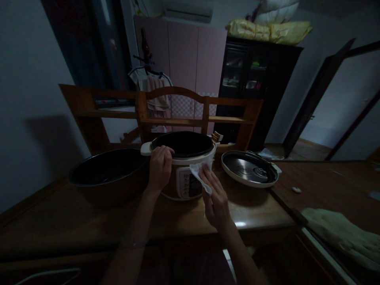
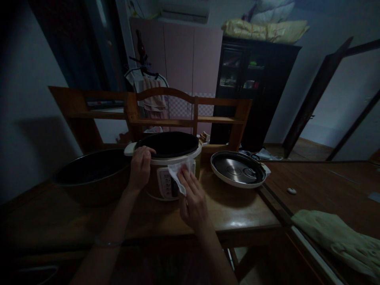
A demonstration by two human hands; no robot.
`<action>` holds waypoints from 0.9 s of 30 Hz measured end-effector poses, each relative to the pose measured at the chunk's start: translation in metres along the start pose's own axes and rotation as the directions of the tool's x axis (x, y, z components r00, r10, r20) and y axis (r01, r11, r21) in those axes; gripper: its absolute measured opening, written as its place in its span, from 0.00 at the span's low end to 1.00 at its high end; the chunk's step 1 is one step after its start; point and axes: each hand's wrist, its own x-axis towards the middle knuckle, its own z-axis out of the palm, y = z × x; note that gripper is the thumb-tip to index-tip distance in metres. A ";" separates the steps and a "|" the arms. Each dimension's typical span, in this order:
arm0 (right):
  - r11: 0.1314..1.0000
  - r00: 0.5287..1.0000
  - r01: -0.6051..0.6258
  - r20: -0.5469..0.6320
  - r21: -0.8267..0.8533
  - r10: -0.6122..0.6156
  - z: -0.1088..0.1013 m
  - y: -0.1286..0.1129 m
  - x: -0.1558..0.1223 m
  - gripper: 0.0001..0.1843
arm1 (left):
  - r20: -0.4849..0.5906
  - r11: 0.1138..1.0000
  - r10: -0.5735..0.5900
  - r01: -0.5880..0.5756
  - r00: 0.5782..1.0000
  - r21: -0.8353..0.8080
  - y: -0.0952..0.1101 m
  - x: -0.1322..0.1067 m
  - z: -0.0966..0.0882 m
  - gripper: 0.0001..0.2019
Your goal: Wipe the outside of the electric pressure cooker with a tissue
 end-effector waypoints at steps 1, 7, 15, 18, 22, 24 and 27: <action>1.000 1.000 0.016 0.023 -0.014 -0.015 0.002 0.000 0.007 0.31 | -0.003 1.000 0.000 0.000 1.000 0.000 0.000 0.000 0.000 0.18; 1.000 0.998 -0.012 0.062 -0.010 0.013 0.014 0.000 0.012 0.32 | 0.007 1.000 0.001 -0.001 1.000 0.003 0.000 0.001 0.000 0.17; 1.000 0.997 -0.007 0.083 -0.014 0.008 0.018 0.002 -0.003 0.36 | 0.002 1.000 0.001 -0.001 1.000 -0.003 0.002 0.001 -0.001 0.17; 1.000 0.996 -0.006 0.093 -0.009 0.007 0.023 0.004 -0.011 0.38 | -0.008 1.000 -0.004 0.004 1.000 -0.004 0.002 0.001 0.000 0.18; 1.000 0.994 0.004 0.111 0.004 -0.004 0.029 0.009 -0.023 0.39 | -0.008 1.000 0.007 -0.007 1.000 -0.003 0.001 0.001 0.000 0.18; 1.000 0.993 0.005 0.121 -0.004 -0.004 0.032 0.011 -0.028 0.39 | -0.007 1.000 0.013 -0.013 1.000 0.002 0.000 0.001 0.000 0.18; 1.000 0.990 -0.002 0.139 -0.015 0.004 0.034 0.013 -0.036 0.40 | -0.006 1.000 0.020 -0.020 1.000 0.015 -0.001 0.001 0.000 0.18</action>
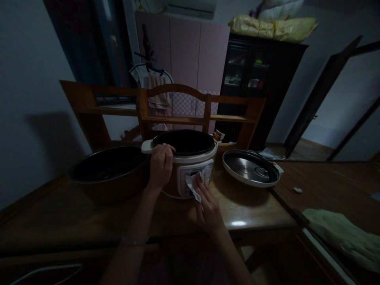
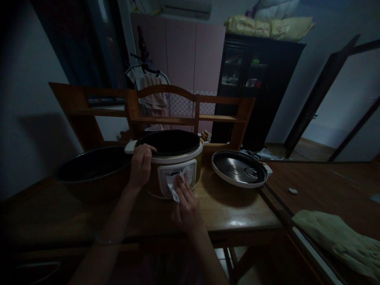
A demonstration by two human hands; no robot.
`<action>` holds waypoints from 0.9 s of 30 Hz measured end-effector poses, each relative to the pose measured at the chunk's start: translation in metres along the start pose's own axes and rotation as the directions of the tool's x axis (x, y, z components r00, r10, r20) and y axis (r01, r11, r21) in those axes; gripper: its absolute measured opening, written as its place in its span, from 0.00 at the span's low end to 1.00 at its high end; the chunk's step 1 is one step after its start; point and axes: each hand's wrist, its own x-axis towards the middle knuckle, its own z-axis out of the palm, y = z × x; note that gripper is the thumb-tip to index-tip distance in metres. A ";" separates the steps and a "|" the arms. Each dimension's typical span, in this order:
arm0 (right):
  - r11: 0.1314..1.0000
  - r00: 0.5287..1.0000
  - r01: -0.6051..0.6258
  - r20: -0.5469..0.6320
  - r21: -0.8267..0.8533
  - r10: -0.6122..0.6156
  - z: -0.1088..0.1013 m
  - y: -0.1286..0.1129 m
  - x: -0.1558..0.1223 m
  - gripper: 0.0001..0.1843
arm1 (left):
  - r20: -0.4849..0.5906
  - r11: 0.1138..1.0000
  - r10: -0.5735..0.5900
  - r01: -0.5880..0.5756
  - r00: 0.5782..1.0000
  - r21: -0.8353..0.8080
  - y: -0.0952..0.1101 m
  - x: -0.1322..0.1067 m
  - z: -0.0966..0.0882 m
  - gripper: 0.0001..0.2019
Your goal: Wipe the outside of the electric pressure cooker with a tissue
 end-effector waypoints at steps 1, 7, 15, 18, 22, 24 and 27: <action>1.000 1.000 -0.009 0.007 -0.001 0.009 0.001 0.001 -0.002 0.41 | 0.000 1.000 0.003 -0.003 1.000 0.001 0.000 0.000 0.000 0.17; 0.999 0.998 -0.052 0.027 0.011 0.052 0.006 0.002 -0.014 0.40 | 0.000 1.000 0.007 -0.007 1.000 -0.007 0.000 0.000 0.000 0.17; 0.996 0.994 -0.091 0.052 0.000 0.091 0.010 0.003 -0.028 0.39 | 0.006 1.000 0.001 0.000 1.000 -0.025 0.003 0.000 -0.002 0.18; 0.993 0.990 -0.114 0.080 0.005 0.113 0.010 0.002 -0.030 0.39 | 0.008 1.000 -0.008 0.008 1.000 -0.020 0.003 0.000 -0.002 0.18; 0.993 0.988 -0.116 0.102 0.008 0.115 0.010 0.000 -0.033 0.40 | 0.006 1.000 -0.022 0.022 1.000 -0.023 0.002 -0.001 -0.001 0.18; 0.992 0.986 -0.127 0.106 0.006 0.126 0.011 -0.002 -0.036 0.40 | 0.005 0.999 -0.019 0.019 1.000 -0.026 0.002 -0.001 -0.001 0.17; 0.990 0.984 -0.139 0.111 0.001 0.138 0.013 -0.003 -0.040 0.40 | 0.004 1.000 -0.015 0.015 1.000 -0.018 0.001 -0.001 0.000 0.18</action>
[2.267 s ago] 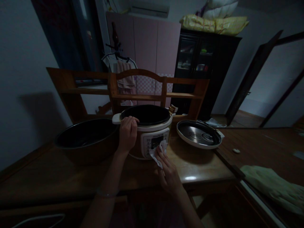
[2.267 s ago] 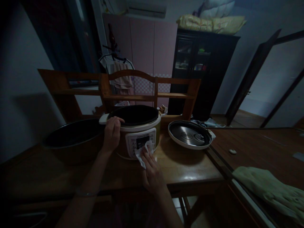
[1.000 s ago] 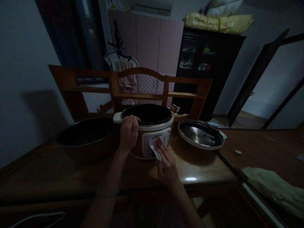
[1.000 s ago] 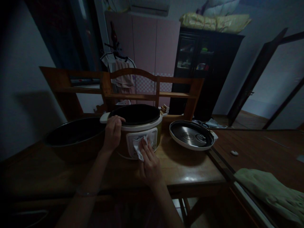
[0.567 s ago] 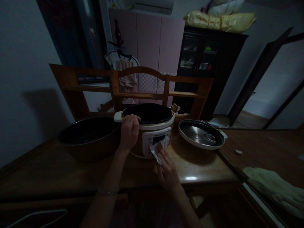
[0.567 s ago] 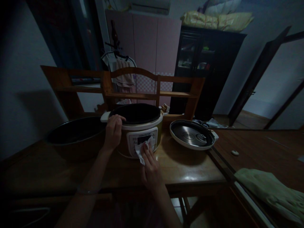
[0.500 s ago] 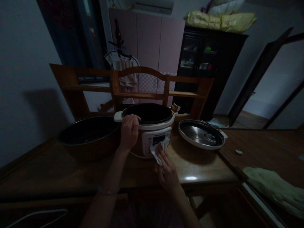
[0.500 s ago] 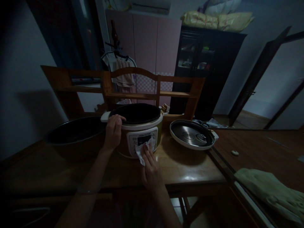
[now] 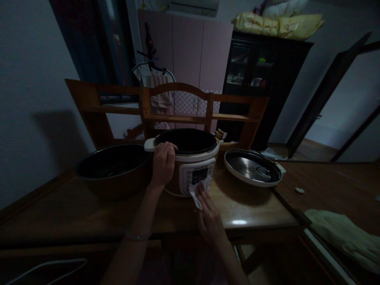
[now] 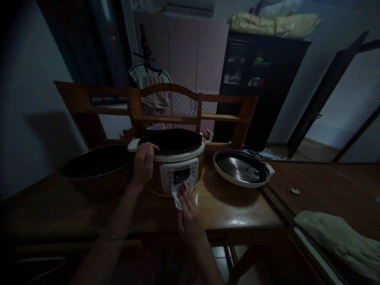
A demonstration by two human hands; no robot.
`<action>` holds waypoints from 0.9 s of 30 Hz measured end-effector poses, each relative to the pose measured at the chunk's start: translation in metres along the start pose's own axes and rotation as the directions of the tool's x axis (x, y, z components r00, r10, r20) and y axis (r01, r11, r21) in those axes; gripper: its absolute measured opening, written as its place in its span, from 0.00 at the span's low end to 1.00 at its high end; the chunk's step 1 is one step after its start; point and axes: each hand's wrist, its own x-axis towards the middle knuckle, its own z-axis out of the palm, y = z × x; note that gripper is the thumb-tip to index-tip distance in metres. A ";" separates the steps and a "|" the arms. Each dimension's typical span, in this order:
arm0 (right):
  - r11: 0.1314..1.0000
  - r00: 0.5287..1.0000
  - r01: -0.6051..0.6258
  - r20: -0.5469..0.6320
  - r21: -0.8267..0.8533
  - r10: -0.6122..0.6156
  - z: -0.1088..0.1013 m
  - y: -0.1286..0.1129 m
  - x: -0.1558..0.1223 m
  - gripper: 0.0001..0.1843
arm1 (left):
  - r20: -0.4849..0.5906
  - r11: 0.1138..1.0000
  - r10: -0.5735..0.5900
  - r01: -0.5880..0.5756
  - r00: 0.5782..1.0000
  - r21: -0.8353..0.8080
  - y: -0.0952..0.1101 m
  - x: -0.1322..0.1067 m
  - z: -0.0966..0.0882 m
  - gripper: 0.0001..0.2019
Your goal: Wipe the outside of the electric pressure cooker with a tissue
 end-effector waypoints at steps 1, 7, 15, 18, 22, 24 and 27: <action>1.000 1.000 -0.004 -0.001 -0.001 0.004 0.001 0.000 -0.001 0.40 | 0.003 1.000 0.001 -0.001 1.000 0.003 0.000 0.000 0.000 0.18; 1.000 1.000 -0.012 -0.010 -0.017 0.012 0.003 -0.001 -0.005 0.40 | 0.007 1.000 0.017 -0.017 1.000 0.004 -0.002 0.000 0.000 0.18; 0.998 0.996 0.000 -0.084 0.061 0.005 0.003 0.002 -0.011 0.37 | 0.003 1.000 0.012 -0.012 1.000 0.006 0.000 0.000 -0.001 0.18; 0.980 0.989 -0.026 -0.137 0.199 0.054 -0.002 0.004 -0.015 0.30 | 0.012 1.000 0.011 -0.011 1.000 0.007 0.000 0.000 -0.001 0.18; 0.896 0.953 -0.186 -0.146 0.404 0.264 -0.012 0.003 -0.015 0.20 | 0.015 1.000 0.010 -0.010 1.000 0.011 0.000 0.001 -0.001 0.18; 0.842 0.903 -0.278 -0.173 0.462 0.393 -0.015 0.002 -0.014 0.18 | 0.014 1.000 0.004 -0.004 1.000 0.014 0.000 0.001 -0.001 0.19; 0.796 0.818 -0.366 -0.241 0.481 0.522 -0.014 0.005 -0.012 0.23 | 0.015 1.000 -0.003 0.003 1.000 0.015 0.001 0.001 -0.001 0.19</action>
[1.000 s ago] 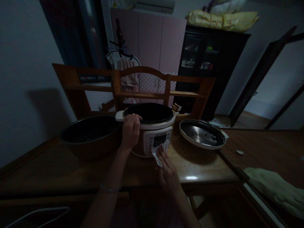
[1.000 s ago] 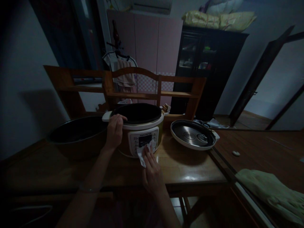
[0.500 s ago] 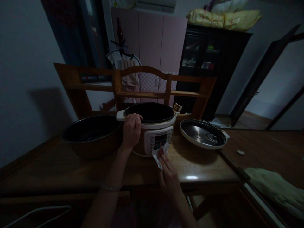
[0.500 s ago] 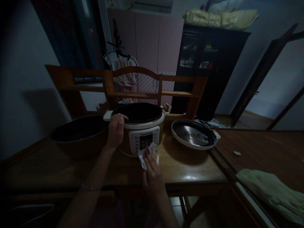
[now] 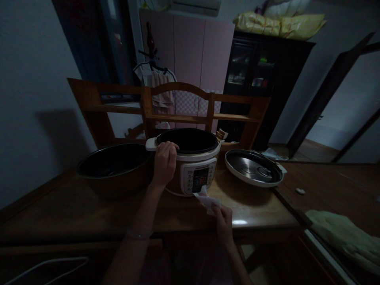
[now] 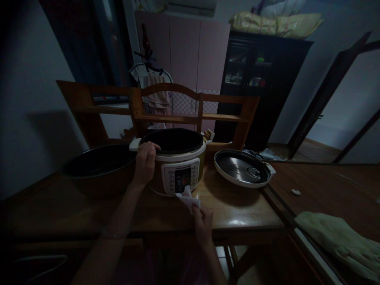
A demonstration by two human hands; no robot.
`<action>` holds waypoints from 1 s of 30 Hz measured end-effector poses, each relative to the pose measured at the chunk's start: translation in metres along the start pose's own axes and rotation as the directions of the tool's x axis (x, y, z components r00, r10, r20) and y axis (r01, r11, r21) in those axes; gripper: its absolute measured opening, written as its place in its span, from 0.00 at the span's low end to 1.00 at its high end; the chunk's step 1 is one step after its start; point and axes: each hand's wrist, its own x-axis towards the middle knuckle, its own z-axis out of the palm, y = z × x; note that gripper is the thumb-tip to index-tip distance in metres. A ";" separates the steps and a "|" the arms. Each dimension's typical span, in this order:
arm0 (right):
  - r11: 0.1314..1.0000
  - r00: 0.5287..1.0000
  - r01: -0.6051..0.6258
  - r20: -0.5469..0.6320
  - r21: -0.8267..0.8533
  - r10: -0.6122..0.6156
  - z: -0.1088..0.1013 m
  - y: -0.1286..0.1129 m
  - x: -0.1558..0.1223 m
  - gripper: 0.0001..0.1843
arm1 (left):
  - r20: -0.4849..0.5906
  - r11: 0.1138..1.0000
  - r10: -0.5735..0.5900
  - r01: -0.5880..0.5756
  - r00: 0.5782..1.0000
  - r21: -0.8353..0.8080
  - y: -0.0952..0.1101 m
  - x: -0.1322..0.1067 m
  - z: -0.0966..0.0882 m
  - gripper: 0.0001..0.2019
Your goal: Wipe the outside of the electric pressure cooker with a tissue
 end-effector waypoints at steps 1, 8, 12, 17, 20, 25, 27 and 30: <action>1.000 1.000 -0.015 -0.021 -0.007 0.014 0.001 0.002 0.001 0.24 | 0.000 1.000 -0.001 0.001 1.000 -0.001 0.000 0.000 0.000 0.19; 0.997 0.998 -0.049 -0.053 -0.052 0.047 0.004 0.006 0.002 0.25 | 0.006 1.000 -0.001 0.001 1.000 -0.003 -0.001 0.000 0.000 0.18; 0.996 0.995 -0.060 -0.079 -0.068 0.054 0.005 0.007 0.002 0.25 | -0.002 1.000 0.006 -0.006 1.000 -0.007 -0.001 0.000 0.000 0.18; 0.993 0.991 -0.074 -0.119 -0.087 0.063 0.005 0.010 0.002 0.26 | 0.004 1.000 0.005 -0.005 1.000 0.004 -0.001 0.000 0.000 0.18; 0.991 0.986 -0.083 -0.154 -0.104 0.067 0.006 0.012 0.002 0.26 | 0.002 1.000 0.006 -0.006 1.000 0.008 -0.001 0.000 0.000 0.18; 0.985 0.972 -0.107 -0.224 -0.133 0.075 0.007 0.011 0.002 0.26 | -0.008 1.000 0.000 0.000 1.000 0.002 -0.001 0.000 0.000 0.18; 0.983 0.964 -0.118 -0.254 -0.140 0.079 0.004 0.010 0.001 0.26 | -0.007 1.000 -0.002 0.002 1.000 -0.001 0.000 0.000 0.000 0.18; 0.982 0.936 -0.170 -0.324 -0.086 0.134 -0.006 0.006 0.001 0.25 | 0.004 1.000 -0.003 0.003 1.000 -0.005 0.000 0.000 0.000 0.18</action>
